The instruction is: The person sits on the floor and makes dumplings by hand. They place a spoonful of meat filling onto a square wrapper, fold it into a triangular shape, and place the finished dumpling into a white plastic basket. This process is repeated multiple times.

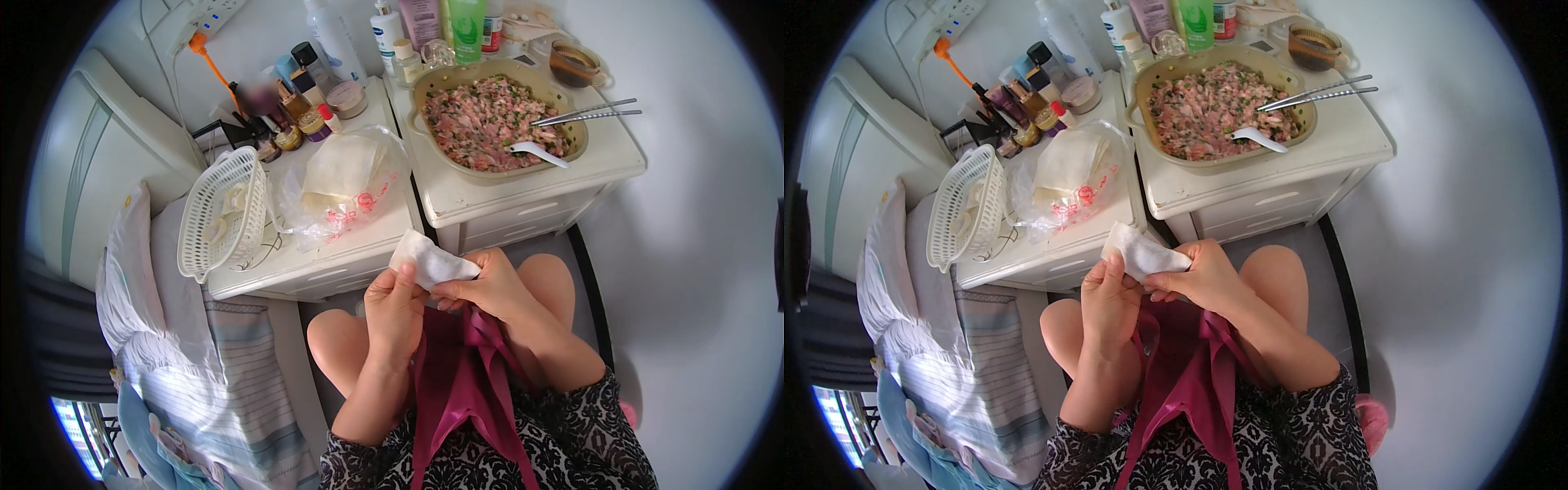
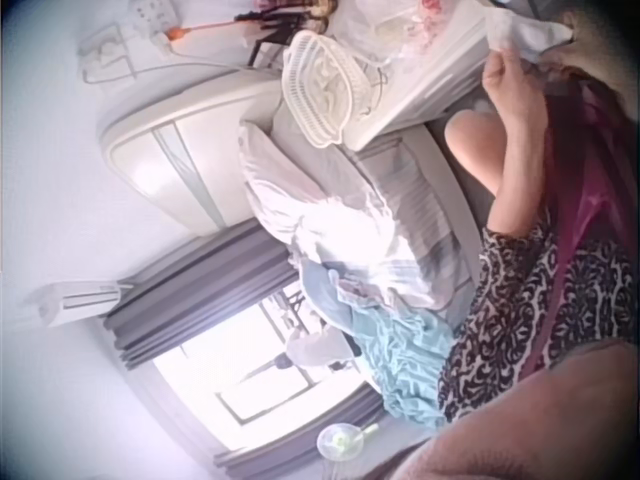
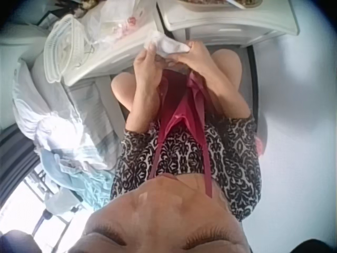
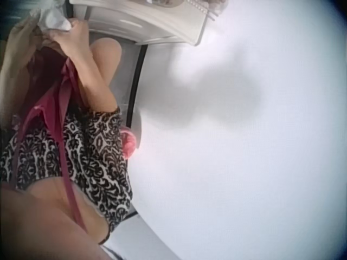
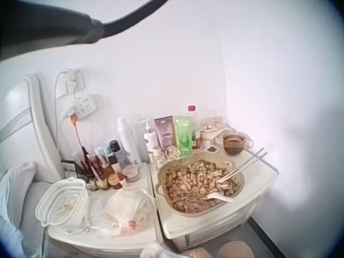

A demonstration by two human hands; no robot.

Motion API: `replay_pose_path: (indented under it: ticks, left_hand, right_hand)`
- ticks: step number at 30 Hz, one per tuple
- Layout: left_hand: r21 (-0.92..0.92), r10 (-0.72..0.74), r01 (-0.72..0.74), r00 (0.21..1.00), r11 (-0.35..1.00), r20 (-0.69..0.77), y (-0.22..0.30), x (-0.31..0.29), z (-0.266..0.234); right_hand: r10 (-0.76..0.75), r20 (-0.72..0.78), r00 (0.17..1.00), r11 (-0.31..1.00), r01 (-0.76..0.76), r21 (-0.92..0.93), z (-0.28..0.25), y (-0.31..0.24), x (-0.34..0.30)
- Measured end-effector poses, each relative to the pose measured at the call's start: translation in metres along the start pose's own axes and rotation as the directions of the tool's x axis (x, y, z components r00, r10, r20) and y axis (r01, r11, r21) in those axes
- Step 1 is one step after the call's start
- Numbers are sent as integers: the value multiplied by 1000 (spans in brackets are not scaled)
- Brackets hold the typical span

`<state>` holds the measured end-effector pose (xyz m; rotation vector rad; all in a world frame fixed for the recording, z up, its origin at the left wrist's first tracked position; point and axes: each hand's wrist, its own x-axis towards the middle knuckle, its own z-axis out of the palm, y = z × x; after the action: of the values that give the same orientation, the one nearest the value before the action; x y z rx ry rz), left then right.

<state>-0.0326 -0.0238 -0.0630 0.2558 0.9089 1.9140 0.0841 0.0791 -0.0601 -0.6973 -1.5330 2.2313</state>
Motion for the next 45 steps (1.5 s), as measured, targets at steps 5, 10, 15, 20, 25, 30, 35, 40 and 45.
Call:
replay_pose_path:
  ticks: [5, 10, 15, 20, 25, 30, 35, 40, 45]
  left_hand:
    - [378, -5, -35, 995, 925, 104, 19, -1, -9]
    - [441, 27, -64, 996, 895, 88, 30, -1, 1]
    - [545, -3, -84, 988, 834, 156, 38, -3, 6]
    - [528, -226, 91, 954, 844, 197, 39, -4, 6]
    - [588, -298, 181, 949, 788, 107, 31, -2, 7]
    - [600, -258, 127, 957, 790, 136, 30, -2, 9]
    - [648, -199, 44, 965, 760, 169, 29, -1, 11]
    - [580, 141, -283, 950, 764, 279, 18, -4, 12]
    - [676, 428, -500, 856, 542, 290, -4, 3, 5]
  right_hand:
    - [38, 170, 985, 978, -2, -208, -11, -23, -1]
    - [-97, 94, 991, 961, 118, -252, -12, -23, 7]
    - [-281, 78, 957, 919, 292, -264, -7, -21, 13]
    - [-286, 137, 948, 908, 314, -279, -12, -24, 12]
    - [-290, 207, 934, 885, 345, -314, -9, -37, 10]
    - [-313, 224, 923, 863, 375, -338, -11, -36, 12]
    - [-268, 138, 953, 923, 295, -248, -8, -33, 12]
    - [-348, -35, 937, 936, 345, -77, 8, -17, 14]
    - [-388, -96, 916, 920, 392, 22, 26, -13, 8]
